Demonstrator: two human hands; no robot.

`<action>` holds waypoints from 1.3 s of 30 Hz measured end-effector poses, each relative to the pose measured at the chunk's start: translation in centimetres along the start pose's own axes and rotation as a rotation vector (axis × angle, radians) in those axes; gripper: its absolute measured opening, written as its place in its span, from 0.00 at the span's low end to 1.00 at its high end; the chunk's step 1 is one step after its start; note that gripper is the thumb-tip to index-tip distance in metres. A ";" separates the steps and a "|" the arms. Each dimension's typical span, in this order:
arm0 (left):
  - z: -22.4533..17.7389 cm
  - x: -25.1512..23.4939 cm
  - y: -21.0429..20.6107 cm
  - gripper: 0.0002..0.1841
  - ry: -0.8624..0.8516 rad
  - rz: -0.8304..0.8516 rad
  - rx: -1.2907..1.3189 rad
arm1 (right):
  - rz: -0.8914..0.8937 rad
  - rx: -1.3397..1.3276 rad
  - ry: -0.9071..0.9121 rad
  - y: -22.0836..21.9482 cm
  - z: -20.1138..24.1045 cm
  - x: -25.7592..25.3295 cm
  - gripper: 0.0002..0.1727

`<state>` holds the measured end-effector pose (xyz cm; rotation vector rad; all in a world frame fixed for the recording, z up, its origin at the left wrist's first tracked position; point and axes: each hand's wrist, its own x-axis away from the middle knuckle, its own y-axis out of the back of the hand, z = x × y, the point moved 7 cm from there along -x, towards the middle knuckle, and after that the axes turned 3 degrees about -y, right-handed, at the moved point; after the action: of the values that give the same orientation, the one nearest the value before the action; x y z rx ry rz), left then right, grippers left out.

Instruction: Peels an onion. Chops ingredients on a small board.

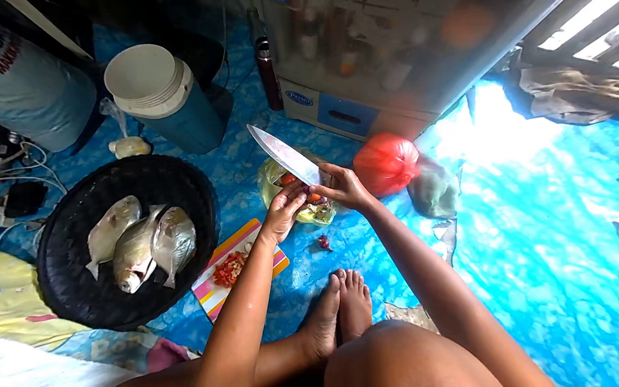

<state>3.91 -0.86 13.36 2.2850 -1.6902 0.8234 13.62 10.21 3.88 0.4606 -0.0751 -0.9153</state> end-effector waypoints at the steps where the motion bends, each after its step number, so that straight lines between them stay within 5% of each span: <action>1: 3.7 -4.3 2.4 0.19 -0.284 0.206 0.038 | 0.010 -0.039 -0.006 -0.1 -0.2 -0.1 0.32; 4: 8.3 -10.1 4.8 0.18 -0.298 0.295 0.174 | 0.012 -0.138 -0.004 -0.6 -0.4 -0.1 0.30; 12: 7.6 -9.9 5.4 0.22 -0.325 0.270 0.131 | -0.021 0.021 0.022 0.6 0.1 0.5 0.42; 23: 7.6 -9.7 5.2 0.20 -0.296 0.285 0.152 | -0.029 0.082 0.084 0.2 1.0 0.3 0.35; 27: 5.4 -6.9 3.9 0.19 -0.446 0.382 0.148 | 0.009 0.017 0.044 -0.1 0.4 0.0 0.32; 28: 2.7 -3.3 2.2 0.17 -0.382 0.314 0.111 | 0.015 -0.003 0.035 -0.2 0.3 0.0 0.32; 29: -0.9 1.1 -0.1 0.16 -0.067 0.063 0.089 | 0.017 -0.032 0.030 -0.2 0.2 -0.1 0.32; 31: -2.8 3.4 -1.4 0.16 0.052 -0.059 0.058 | -0.002 -0.102 0.039 -0.3 0.2 -0.1 0.30; 32: -0.7 0.9 0.0 0.17 -0.085 0.048 0.107 | -0.017 -0.132 0.051 -0.3 0.3 -0.1 0.29; 33: 3.0 -3.6 2.2 0.18 -0.450 0.311 0.127 | -0.031 -0.148 0.059 -0.2 0.3 0.0 0.28; 36: 7.6 -9.5 4.8 0.19 -0.446 0.311 0.166 | -0.056 -0.168 0.063 0.0 0.5 0.1 0.27; 39: 3.1 -3.8 2.3 0.17 -0.379 0.199 0.110 | -0.050 -0.175 0.063 0.0 0.9 0.3 0.27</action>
<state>2.02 0.15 8.39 2.5010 -2.1072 0.5524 13.60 9.66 4.62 0.3296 0.0734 -0.9470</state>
